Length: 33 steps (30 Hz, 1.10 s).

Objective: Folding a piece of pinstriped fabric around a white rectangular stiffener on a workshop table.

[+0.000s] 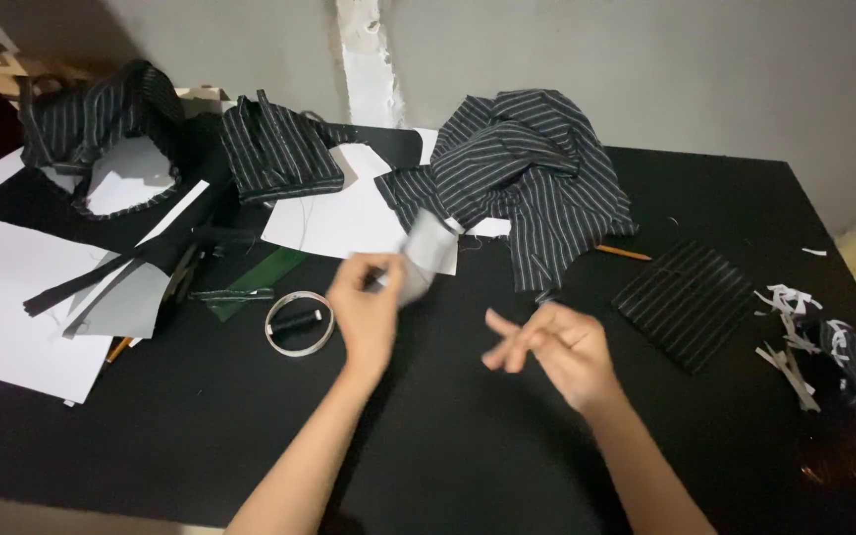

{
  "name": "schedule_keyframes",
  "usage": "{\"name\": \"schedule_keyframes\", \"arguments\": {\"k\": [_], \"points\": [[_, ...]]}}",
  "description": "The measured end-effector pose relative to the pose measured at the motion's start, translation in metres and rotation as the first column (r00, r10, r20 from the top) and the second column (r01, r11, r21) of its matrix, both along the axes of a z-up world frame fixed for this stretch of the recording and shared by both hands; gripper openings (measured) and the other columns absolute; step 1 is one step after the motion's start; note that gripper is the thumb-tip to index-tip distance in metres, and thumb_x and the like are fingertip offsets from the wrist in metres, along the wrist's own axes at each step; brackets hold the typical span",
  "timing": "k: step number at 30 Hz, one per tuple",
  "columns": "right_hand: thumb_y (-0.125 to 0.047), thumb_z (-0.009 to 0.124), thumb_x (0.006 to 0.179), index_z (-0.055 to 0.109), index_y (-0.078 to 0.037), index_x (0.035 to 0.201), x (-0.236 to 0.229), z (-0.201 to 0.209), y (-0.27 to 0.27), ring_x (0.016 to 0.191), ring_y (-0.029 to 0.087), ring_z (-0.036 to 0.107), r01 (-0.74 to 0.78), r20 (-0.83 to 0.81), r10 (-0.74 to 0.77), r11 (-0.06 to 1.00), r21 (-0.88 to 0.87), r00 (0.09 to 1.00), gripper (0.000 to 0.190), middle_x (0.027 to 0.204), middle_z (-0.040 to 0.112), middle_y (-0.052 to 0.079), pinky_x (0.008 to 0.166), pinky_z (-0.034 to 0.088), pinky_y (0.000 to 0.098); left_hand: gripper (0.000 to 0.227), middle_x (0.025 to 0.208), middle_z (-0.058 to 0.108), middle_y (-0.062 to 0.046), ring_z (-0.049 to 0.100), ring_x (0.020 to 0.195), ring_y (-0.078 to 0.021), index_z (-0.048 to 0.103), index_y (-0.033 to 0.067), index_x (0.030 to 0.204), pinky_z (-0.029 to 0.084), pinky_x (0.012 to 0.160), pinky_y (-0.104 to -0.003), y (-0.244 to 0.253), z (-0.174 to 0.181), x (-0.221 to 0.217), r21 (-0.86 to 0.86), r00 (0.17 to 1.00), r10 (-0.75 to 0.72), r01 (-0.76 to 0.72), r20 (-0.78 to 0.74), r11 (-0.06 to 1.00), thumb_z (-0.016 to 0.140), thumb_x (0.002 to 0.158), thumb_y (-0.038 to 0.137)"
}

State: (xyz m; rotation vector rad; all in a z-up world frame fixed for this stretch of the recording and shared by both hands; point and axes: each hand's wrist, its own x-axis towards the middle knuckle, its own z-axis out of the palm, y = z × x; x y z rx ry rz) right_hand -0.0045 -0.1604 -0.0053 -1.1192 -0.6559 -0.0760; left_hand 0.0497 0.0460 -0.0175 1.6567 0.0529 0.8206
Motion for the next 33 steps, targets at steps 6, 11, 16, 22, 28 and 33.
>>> {"name": "schedule_keyframes", "arguments": {"k": [6,11,16,22,28,33], "points": [[-0.017,0.059,0.092,0.055,0.0,0.09,0.031,-0.034,-0.073,0.038,0.014,0.052,0.33,-0.24,-0.288,0.931,0.157,0.927,0.017,0.054,0.051,0.004,0.042,0.052,0.0346,0.008,0.067,0.06,-0.009,0.058,0.065,-0.017,0.065,0.006,0.074,0.046,0.065,-0.03,0.043,-0.009,0.018,-0.059,0.948,0.312,-0.309,0.067,0.949,0.072,0.077,0.004],[-0.024,0.052,0.1,0.056,-0.006,0.098,0.021,0.0,-0.07,0.042,0.01,0.036,0.519,-0.344,-0.46,0.849,0.1,0.819,0.019,0.057,0.038,-0.001,0.045,0.034,0.0241,0.006,0.072,0.063,-0.011,0.061,0.069,-0.0208,0.067,0.0075,0.079,0.048,0.066,-0.032,0.031,-0.018,0.02,-0.071,0.982,0.188,-0.186,0.024,0.98,0.073,0.079,0.007],[-0.016,0.052,0.096,0.057,-0.001,0.113,0.021,-0.006,-0.06,0.049,0.01,0.047,0.542,-0.209,-0.521,0.838,0.056,0.827,0.023,0.066,0.046,0.002,0.049,0.045,0.0245,0.006,0.073,0.069,-0.007,0.057,0.073,-0.0102,0.073,0.0086,0.085,0.049,0.068,-0.029,0.003,-0.015,0.012,-0.161,0.993,-0.104,0.093,-0.061,0.983,0.075,0.081,0.012],[-0.003,0.062,0.086,0.065,0.004,0.105,0.007,0.001,-0.019,0.054,0.023,0.063,0.638,0.082,-0.641,0.729,-0.248,0.763,0.02,0.076,0.068,0.02,0.057,0.052,0.0334,0.014,0.075,0.073,-0.011,0.06,0.076,-0.0122,0.075,0.0069,0.087,0.05,0.073,-0.031,-0.028,-0.008,-0.014,-0.206,0.902,-0.39,0.353,-0.183,0.913,0.077,0.074,0.009],[-0.004,0.075,0.074,0.075,-0.014,0.084,-0.003,-0.001,0.011,0.05,0.014,0.067,0.702,0.332,-0.629,0.539,-0.465,0.703,0.014,0.055,0.07,-0.001,0.058,0.051,0.0239,0.016,0.077,0.075,-0.006,0.065,0.077,-0.0091,0.076,0.0074,0.087,0.051,0.073,-0.026,-0.047,0.001,-0.033,-0.26,0.8,-0.533,0.472,-0.275,0.843,0.079,0.071,0.008],[0.0,0.072,0.075,0.074,-0.009,0.083,-0.008,0.003,0.02,0.041,0.014,0.057,0.785,0.475,-0.627,0.452,-0.425,0.618,0.012,0.047,0.062,0.0,0.05,0.049,0.0241,0.014,0.075,0.075,-0.009,0.064,0.077,-0.0114,0.075,0.0032,0.086,0.051,0.073,-0.029,-0.047,0.011,-0.041,-0.293,0.781,-0.562,0.489,-0.273,0.822,0.076,0.073,0.003]]}}
